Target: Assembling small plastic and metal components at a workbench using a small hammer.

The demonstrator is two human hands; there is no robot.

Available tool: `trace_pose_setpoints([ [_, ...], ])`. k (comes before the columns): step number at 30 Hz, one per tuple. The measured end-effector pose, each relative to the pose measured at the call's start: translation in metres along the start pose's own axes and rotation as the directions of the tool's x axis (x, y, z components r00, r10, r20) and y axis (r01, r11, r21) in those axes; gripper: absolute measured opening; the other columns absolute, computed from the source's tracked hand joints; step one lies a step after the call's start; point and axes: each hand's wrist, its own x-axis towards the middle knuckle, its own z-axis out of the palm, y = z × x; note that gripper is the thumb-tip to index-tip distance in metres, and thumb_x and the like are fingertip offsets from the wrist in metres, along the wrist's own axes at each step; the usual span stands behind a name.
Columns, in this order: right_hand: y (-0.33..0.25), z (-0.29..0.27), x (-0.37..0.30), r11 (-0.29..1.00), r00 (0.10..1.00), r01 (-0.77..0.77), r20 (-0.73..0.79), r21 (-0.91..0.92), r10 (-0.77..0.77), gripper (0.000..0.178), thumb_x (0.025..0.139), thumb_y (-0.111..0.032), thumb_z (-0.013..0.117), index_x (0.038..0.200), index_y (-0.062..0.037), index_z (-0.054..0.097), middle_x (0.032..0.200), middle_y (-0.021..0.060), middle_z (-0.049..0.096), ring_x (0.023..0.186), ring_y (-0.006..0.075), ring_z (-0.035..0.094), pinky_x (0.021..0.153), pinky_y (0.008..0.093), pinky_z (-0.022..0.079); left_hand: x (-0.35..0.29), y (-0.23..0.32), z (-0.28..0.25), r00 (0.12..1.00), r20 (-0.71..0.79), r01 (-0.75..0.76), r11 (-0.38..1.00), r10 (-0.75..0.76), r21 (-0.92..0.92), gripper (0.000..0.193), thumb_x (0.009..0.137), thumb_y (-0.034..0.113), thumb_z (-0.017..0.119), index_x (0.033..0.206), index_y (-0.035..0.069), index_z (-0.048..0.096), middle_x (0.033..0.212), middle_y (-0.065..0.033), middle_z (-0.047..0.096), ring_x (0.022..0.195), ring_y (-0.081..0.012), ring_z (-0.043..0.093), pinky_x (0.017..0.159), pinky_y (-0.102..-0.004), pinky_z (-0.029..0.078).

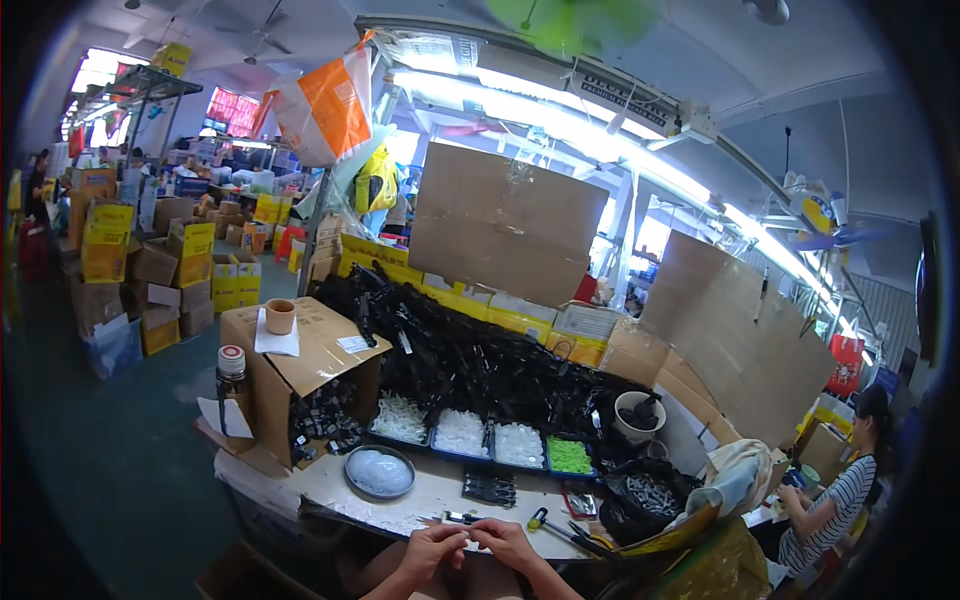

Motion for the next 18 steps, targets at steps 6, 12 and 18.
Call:
trace_pose_setpoints([
  [6,-0.009,0.003,0.0,0.997,0.999,0.029,-0.039,-0.078,-0.032,0.021,0.086,-0.017,0.058,0.097,0.0,0.063,0.079,0.0035,0.063,0.07,0.0084,0.057,0.062,0.021,0.047,-0.005,0.004,0.002,0.999,-0.026,-0.032,0.999,0.033,0.033,0.022,0.083,0.007,0.062,0.102,-0.002,0.061,0.076,-0.0055,0.062,0.054,-0.0099,0.058,0.047,-0.0209,0.048],
  [12,-0.021,0.0,-0.005,0.988,0.984,0.115,-0.126,-0.102,-0.128,0.019,0.084,-0.014,0.06,0.096,0.0008,0.064,0.08,0.0051,0.064,0.067,0.009,0.059,0.058,0.0209,0.047,-0.002,0.015,0.013,0.999,-0.04,-0.016,0.999,0.018,0.048,0.022,0.082,0.008,0.062,0.101,-0.002,0.061,0.073,-0.0053,0.062,0.053,-0.0108,0.058,0.046,-0.021,0.047],
  [18,-0.023,-0.012,-0.011,0.989,0.984,0.14,-0.102,-0.046,-0.144,0.018,0.083,-0.013,0.063,0.093,0.0011,0.064,0.079,0.0041,0.063,0.068,0.0073,0.057,0.06,0.0211,0.047,0.012,0.001,0.019,0.998,-0.056,-0.025,0.999,0.027,0.038,0.02,0.082,0.008,0.063,0.099,-0.002,0.061,0.072,-0.0061,0.062,0.052,-0.0119,0.057,0.047,-0.023,0.048],
])
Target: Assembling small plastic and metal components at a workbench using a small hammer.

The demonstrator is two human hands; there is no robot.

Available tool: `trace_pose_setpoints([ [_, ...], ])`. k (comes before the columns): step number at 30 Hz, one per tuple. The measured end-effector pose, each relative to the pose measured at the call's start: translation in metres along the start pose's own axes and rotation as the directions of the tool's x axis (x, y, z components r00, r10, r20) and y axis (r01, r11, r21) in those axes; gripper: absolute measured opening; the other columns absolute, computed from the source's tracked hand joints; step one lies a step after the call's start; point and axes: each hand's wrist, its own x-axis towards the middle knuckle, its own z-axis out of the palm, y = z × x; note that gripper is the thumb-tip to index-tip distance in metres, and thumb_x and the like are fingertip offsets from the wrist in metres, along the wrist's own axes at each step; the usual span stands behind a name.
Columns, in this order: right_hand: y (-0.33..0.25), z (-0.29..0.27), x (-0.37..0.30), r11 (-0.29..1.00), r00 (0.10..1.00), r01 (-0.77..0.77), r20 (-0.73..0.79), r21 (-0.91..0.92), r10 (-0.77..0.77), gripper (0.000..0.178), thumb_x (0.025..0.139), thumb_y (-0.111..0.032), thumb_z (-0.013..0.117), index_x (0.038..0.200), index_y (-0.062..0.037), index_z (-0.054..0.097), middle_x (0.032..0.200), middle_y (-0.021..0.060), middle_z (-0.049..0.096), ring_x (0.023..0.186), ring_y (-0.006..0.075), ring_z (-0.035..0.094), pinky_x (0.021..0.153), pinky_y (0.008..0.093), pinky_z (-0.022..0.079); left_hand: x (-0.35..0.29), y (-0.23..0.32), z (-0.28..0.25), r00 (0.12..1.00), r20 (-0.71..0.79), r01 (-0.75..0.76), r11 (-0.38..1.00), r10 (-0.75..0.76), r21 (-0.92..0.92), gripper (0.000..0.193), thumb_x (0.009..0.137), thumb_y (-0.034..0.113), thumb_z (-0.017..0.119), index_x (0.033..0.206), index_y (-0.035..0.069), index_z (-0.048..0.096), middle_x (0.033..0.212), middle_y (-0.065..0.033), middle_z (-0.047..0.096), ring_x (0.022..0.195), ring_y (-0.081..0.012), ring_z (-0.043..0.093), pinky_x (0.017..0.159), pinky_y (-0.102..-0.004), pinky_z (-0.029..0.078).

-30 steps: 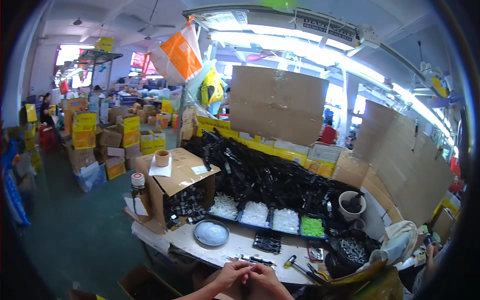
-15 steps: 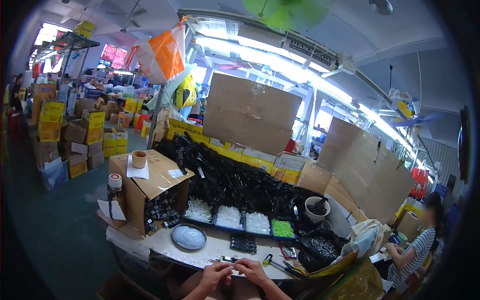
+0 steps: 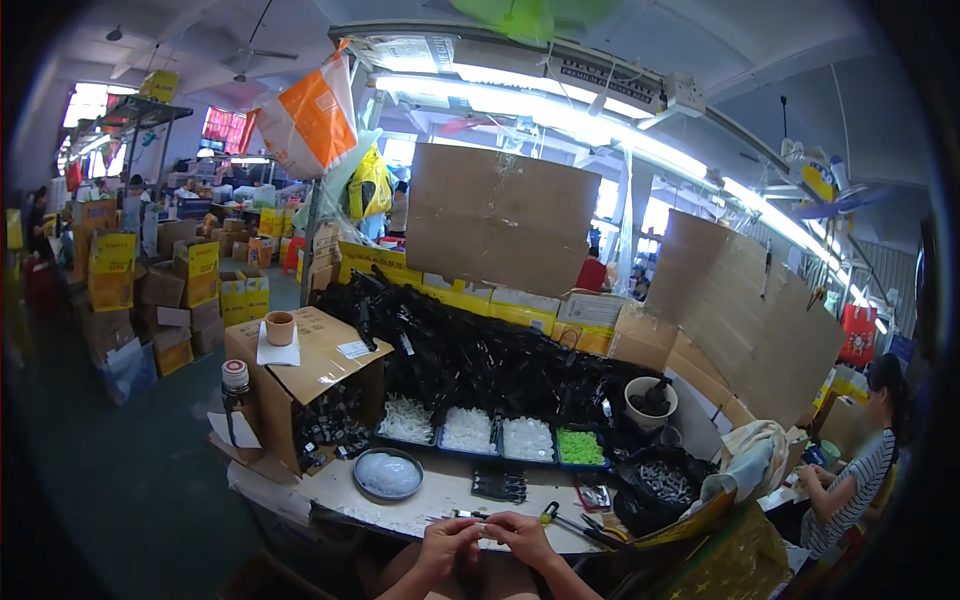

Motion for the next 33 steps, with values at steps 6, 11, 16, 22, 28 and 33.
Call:
trace_pose_setpoints([
  [6,0.016,-0.01,-0.001,0.976,0.988,0.141,-0.04,-0.166,-0.15,0.017,0.081,-0.015,0.065,0.089,-0.0004,0.064,0.078,0.0075,0.064,0.068,0.0114,0.059,0.062,0.024,0.048,0.01,-0.009,0.015,1.0,-0.017,-0.009,0.998,0.01,0.063,0.02,0.083,0.01,0.062,0.099,-0.002,0.061,0.074,-0.0056,0.062,0.054,-0.0102,0.056,0.047,-0.0219,0.047],
  [11,0.033,-0.027,-0.001,0.982,0.98,0.17,-0.087,-0.087,-0.178,0.016,0.079,-0.014,0.065,0.088,-0.0008,0.064,0.077,0.0089,0.064,0.067,0.0142,0.061,0.061,0.0249,0.047,0.021,-0.024,0.025,0.996,-0.028,0.087,0.993,-0.085,0.084,0.024,0.084,0.014,0.062,0.104,0.0,0.06,0.079,-0.0048,0.062,0.057,-0.0083,0.056,0.047,-0.0207,0.046],
  [16,0.053,-0.036,-0.001,0.985,0.973,0.171,-0.151,-0.033,-0.174,0.015,0.077,-0.012,0.066,0.085,0.0002,0.065,0.072,0.009,0.064,0.061,0.0135,0.06,0.056,0.0241,0.047,0.032,-0.038,0.03,0.995,-0.047,0.093,0.983,-0.086,0.16,0.026,0.084,0.014,0.062,0.104,-0.001,0.059,0.079,-0.0044,0.062,0.058,-0.0078,0.056,0.048,-0.02,0.046],
  [22,0.074,-0.041,-0.004,0.98,0.965,0.2,-0.179,0.023,-0.193,0.015,0.077,-0.013,0.066,0.083,0.0004,0.065,0.071,0.009,0.064,0.06,0.0131,0.06,0.055,0.0238,0.047,0.035,-0.046,0.037,0.992,-0.069,0.119,0.941,-0.102,0.317,0.026,0.085,0.015,0.06,0.107,0.0,0.059,0.075,-0.0031,0.061,0.057,-0.0064,0.055,0.048,-0.0185,0.045],
  [28,0.078,-0.051,-0.006,0.982,0.966,0.184,-0.176,-0.052,-0.19,0.018,0.077,-0.017,0.066,0.078,0.001,0.065,0.068,0.0115,0.062,0.059,0.0192,0.06,0.054,0.0282,0.046,0.035,-0.043,0.055,0.97,-0.145,0.231,0.919,-0.194,0.319,0.03,0.085,0.021,0.061,0.107,0.001,0.059,0.071,-0.0031,0.059,0.055,-0.0077,0.055,0.046,-0.0194,0.044],
  [33,0.084,-0.051,0.012,0.959,0.959,0.243,-0.114,-0.149,-0.261,0.011,0.077,-0.01,0.063,0.081,0.0008,0.063,0.072,0.0128,0.061,0.062,0.023,0.059,0.055,0.0311,0.045,0.052,-0.042,0.043,0.968,-0.164,0.238,0.914,-0.193,0.329,0.026,0.084,0.021,0.062,0.099,0.0,0.06,0.069,-0.0034,0.058,0.052,-0.009,0.054,0.044,-0.0214,0.045],
])
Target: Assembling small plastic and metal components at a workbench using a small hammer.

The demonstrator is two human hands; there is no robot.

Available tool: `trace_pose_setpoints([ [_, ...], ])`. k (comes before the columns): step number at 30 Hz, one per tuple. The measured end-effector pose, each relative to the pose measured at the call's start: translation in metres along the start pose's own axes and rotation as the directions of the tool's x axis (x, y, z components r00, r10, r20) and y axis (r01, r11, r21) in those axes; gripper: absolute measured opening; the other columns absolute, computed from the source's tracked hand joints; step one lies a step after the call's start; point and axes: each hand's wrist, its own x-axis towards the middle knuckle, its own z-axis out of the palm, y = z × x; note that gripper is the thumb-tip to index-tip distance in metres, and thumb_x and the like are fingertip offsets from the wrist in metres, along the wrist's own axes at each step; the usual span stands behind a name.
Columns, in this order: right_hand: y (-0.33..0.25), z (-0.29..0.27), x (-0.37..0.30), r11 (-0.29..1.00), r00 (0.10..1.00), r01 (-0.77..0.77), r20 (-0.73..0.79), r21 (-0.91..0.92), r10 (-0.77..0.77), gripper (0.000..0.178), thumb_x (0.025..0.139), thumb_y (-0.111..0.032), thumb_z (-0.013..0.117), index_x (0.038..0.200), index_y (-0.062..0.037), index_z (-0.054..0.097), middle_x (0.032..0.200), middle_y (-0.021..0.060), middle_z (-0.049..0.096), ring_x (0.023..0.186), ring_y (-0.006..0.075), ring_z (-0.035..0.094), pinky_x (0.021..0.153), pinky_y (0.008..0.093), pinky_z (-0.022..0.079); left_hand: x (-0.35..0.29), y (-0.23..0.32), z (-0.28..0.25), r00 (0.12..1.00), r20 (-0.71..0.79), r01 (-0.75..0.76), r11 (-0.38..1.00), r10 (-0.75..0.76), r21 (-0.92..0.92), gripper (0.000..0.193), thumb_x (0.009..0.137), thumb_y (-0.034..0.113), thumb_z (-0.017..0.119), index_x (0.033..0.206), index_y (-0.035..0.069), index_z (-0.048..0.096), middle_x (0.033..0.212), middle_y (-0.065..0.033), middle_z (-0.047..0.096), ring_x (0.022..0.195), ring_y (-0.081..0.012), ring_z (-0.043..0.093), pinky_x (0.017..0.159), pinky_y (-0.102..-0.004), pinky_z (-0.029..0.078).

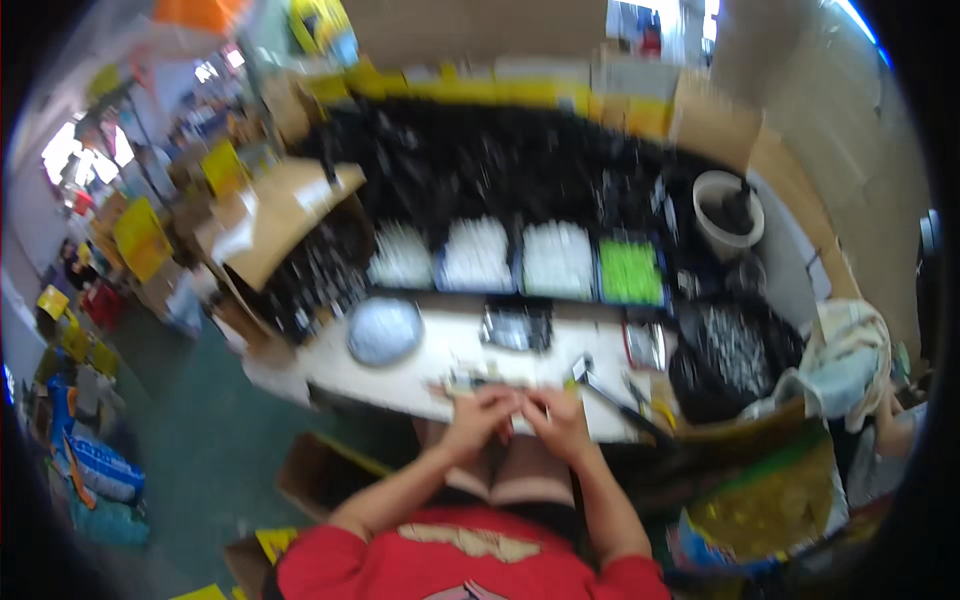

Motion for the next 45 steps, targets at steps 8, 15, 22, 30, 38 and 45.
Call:
trace_pose_setpoints([
  [8,0.01,-0.006,0.01,0.997,0.997,-0.072,0.028,-0.024,0.072,0.005,0.072,-0.008,0.061,0.076,-0.0054,0.06,0.068,0.0071,0.058,0.058,0.0222,0.054,0.053,0.0314,0.041,0.006,0.008,-0.019,0.986,-0.047,-0.155,0.986,0.158,0.056,0.019,0.083,0.008,0.061,0.102,0.005,0.062,0.078,0.0015,0.057,0.054,-0.0034,0.051,0.042,-0.015,0.038],
  [15,0.025,0.005,0.031,0.985,0.981,-0.01,0.19,-0.17,0.043,0.005,0.076,-0.011,0.06,0.077,-0.0059,0.06,0.067,0.0041,0.058,0.058,0.0196,0.052,0.06,0.0304,0.036,0.026,0.022,-0.066,0.813,-0.084,-0.376,0.63,0.576,0.679,0.01,0.077,0.006,0.063,0.086,0.002,0.065,0.08,-0.0055,0.058,0.073,-0.0155,0.051,0.064,-0.0259,0.041],
  [22,0.038,0.039,0.046,0.942,0.936,0.21,0.332,-0.262,-0.116,0.006,0.074,-0.013,0.063,0.076,-0.0094,0.059,0.067,0.0018,0.057,0.064,0.0184,0.052,0.062,0.0325,0.032,0.041,0.005,-0.082,0.816,0.061,-0.407,0.496,0.575,0.767,0.014,0.072,0.007,0.065,0.085,0.01,0.067,0.082,-0.0027,0.058,0.083,-0.0201,0.047,0.072,-0.03,0.039],
  [30,0.04,0.055,0.058,0.918,0.92,0.279,0.352,-0.281,-0.172,0.006,0.071,-0.012,0.064,0.074,-0.0101,0.059,0.066,0.0009,0.055,0.067,0.0169,0.049,0.065,0.0322,0.03,0.047,-0.006,-0.087,0.867,0.087,-0.38,0.538,0.491,0.752,0.017,0.069,0.011,0.067,0.086,0.013,0.067,0.087,0.0005,0.057,0.088,-0.0193,0.047,0.08,-0.0329,0.033],
  [38,0.042,0.054,0.062,0.903,0.89,0.299,0.432,-0.308,-0.147,0.007,0.068,-0.01,0.063,0.074,-0.0097,0.06,0.068,0.0005,0.057,0.07,0.0169,0.05,0.069,0.0337,0.031,0.05,-0.003,-0.09,0.893,0.121,-0.367,0.548,0.433,0.752,0.017,0.069,0.011,0.066,0.085,0.013,0.067,0.086,0.0007,0.056,0.088,-0.0192,0.046,0.078,-0.0336,0.031],
  [45,0.042,0.052,0.064,0.929,0.884,0.269,0.447,-0.256,-0.133,0.007,0.068,-0.01,0.061,0.075,-0.0094,0.061,0.069,0.0005,0.058,0.071,0.017,0.051,0.071,0.0347,0.031,0.052,0.01,-0.089,0.92,0.189,-0.338,0.448,0.344,0.828,0.019,0.071,0.01,0.067,0.089,0.012,0.066,0.087,-0.0003,0.056,0.087,-0.0181,0.047,0.079,-0.031,0.031],
])
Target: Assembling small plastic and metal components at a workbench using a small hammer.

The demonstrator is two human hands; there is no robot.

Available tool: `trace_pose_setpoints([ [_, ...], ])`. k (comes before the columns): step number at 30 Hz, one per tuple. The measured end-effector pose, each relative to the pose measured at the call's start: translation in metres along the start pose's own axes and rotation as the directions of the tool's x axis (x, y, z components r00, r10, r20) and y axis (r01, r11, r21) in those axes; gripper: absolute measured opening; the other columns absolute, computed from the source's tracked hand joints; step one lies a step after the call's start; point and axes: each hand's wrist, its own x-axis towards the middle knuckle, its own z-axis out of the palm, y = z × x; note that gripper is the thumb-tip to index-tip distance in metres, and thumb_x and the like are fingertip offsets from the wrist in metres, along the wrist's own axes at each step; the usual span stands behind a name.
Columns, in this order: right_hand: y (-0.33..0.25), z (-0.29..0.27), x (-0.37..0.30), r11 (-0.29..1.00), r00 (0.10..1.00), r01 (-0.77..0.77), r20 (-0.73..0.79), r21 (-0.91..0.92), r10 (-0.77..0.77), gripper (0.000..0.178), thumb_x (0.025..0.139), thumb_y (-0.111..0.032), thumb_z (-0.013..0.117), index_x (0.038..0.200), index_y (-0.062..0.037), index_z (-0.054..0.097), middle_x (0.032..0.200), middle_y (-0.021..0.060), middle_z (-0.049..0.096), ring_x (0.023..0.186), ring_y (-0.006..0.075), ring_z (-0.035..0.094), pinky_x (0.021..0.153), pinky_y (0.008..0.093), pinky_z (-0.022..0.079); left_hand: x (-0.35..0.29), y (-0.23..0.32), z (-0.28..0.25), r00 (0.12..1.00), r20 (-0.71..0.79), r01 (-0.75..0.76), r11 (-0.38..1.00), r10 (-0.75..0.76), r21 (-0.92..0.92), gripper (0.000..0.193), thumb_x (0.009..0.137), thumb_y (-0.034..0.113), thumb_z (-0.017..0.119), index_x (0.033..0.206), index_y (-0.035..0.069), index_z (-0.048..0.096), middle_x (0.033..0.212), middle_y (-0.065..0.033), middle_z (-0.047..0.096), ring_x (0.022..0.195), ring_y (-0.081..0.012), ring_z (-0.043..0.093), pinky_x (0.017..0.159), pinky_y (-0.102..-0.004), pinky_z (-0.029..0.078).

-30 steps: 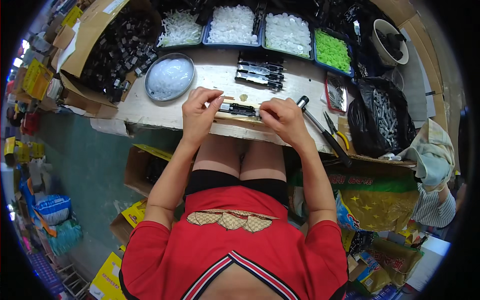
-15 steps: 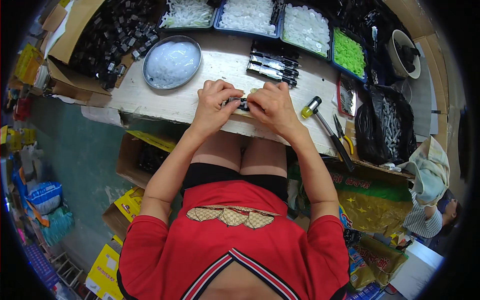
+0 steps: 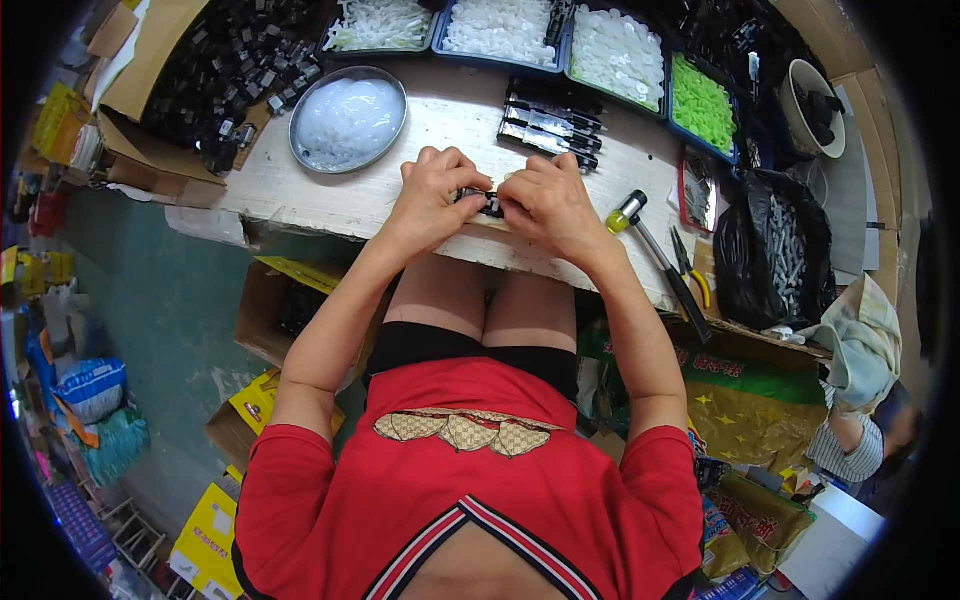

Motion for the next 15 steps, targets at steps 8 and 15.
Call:
trace_pose_setpoints([
  [8,0.0002,0.0031,-0.0008,1.0,0.999,0.008,-0.041,-0.007,-0.008,0.007,0.068,-0.009,0.061,0.075,-0.0096,0.061,0.067,0.0004,0.057,0.07,0.017,0.05,0.069,0.0345,0.031,0.0017,0.0005,0.0011,1.0,-0.001,0.001,1.0,-0.001,-0.026,0.016,0.068,0.012,0.066,0.084,0.012,0.067,0.084,-0.0014,0.054,0.087,-0.0199,0.046,0.076,-0.033,0.029],
  [15,-0.0024,0.0048,-0.0037,0.998,0.997,0.013,-0.07,-0.057,-0.017,0.009,0.068,-0.009,0.061,0.076,-0.0094,0.062,0.066,-0.0001,0.056,0.071,0.017,0.05,0.069,0.035,0.031,0.0035,0.0022,-0.0011,0.999,0.033,0.017,1.0,-0.016,-0.015,0.016,0.069,0.012,0.066,0.084,0.012,0.067,0.084,-0.0022,0.055,0.087,-0.0203,0.046,0.077,-0.0339,0.029],
])
